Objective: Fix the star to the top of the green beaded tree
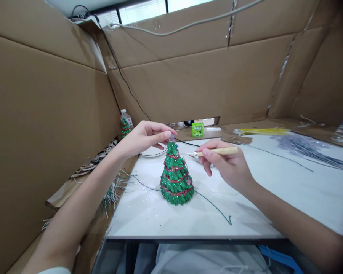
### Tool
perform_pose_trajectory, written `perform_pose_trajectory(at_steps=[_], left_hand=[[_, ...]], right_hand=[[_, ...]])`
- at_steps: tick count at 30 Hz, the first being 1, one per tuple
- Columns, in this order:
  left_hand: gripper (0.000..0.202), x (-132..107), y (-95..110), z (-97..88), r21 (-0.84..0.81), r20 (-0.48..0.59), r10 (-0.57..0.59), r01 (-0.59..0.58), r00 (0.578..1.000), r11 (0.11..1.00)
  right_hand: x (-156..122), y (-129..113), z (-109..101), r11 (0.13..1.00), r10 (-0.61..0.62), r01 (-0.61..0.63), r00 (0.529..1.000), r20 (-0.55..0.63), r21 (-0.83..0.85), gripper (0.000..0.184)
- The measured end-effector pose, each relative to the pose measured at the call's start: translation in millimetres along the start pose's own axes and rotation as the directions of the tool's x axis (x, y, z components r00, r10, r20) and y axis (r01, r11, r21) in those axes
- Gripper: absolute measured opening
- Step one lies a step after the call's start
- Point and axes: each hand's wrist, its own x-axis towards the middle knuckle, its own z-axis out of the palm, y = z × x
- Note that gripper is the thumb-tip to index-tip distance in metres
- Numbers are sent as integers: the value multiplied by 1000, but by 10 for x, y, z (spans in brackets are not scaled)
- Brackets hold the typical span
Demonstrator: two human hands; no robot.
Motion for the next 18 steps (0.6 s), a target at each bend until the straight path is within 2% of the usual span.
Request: perform_pose_trajectory(at_steps=[12, 16, 18], left_hand=[[32, -4, 7, 3, 12, 1, -7, 7, 1000, 1000], [30, -3, 16, 22, 15, -29, 11, -10, 1000, 1000], [28, -5, 22, 30, 15, -43, 19, -18, 999, 1000]], right_hand=[[-14, -37, -22, 997, -32, 32, 999, 4, -63, 16], [-23, -83, -79, 986, -99, 96, 995, -22, -137, 13], [-29, -99, -162, 962, -155, 144, 988, -28, -233, 11]])
